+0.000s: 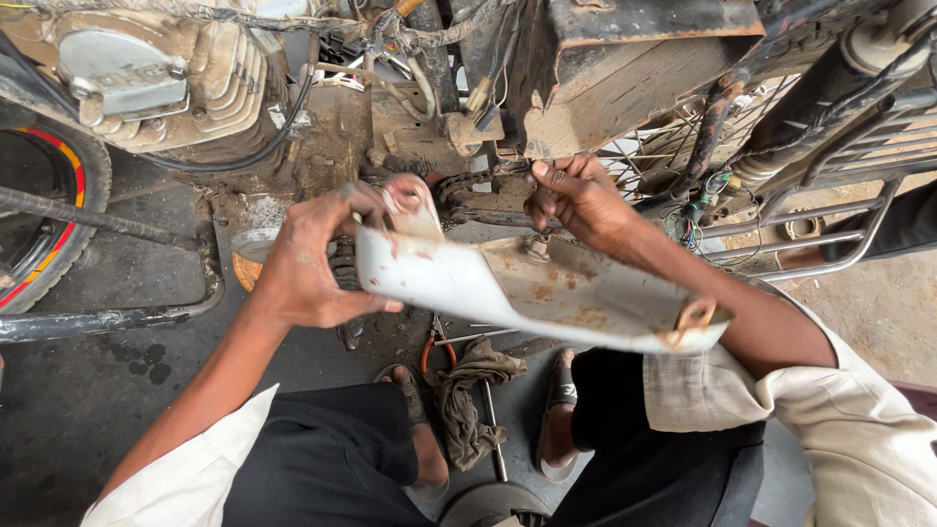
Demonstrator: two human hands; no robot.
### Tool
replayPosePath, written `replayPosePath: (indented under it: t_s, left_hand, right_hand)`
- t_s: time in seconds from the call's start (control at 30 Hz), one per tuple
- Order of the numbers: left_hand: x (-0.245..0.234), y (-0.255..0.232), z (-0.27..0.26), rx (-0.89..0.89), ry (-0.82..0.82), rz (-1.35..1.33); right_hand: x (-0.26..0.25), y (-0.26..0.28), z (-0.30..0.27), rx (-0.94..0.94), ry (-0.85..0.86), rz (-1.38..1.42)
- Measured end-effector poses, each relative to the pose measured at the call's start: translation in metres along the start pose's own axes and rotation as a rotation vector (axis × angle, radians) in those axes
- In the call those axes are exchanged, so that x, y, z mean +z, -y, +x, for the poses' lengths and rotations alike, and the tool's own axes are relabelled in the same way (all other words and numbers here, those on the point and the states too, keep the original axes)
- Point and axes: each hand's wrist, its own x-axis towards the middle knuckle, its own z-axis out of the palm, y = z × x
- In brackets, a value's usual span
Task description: The person cleans a metal cover with a cloth, positions it onto the side of a motorcycle, and works with wires and connections by hand to secure it.
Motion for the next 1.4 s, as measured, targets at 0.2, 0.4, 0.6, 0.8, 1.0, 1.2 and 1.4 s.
replayPosePath:
  t_s: [0.2,0.4,0.6,0.8,1.0,1.2,1.4]
  left_hand:
    - [0.007,0.014,0.001,-0.029,-0.079,-0.278]
    - [0.014,0.019,0.011,0.004,-0.084,-0.249]
    - [0.010,0.019,0.021,-0.077,-0.060,-0.270]
    - [0.012,0.012,0.021,0.001,-0.036,-0.356]
    - [0.006,0.008,0.018,-0.054,-0.021,-0.471]
    - [-0.004,-0.002,0.016,-0.086,-0.015,-0.513]
    - [-0.010,-0.004,-0.006,-0.021,-0.081,-0.387]
  right_hand:
    - [-0.029,0.017,-0.007,0.088,0.074,-0.349]
    - [-0.057,-0.001,-0.007,-0.062,0.126,-0.170]
    - [-0.066,-0.011,0.000,-0.059,0.063,-0.085]
    - [-0.064,-0.015,0.002,-0.080,0.079,-0.100]
    - [-0.052,-0.015,-0.002,-0.100,0.052,-0.131]
    - [-0.038,-0.027,0.004,-0.115,0.126,-0.324]
    - [-0.026,-0.031,0.018,-0.149,-0.006,-0.087]
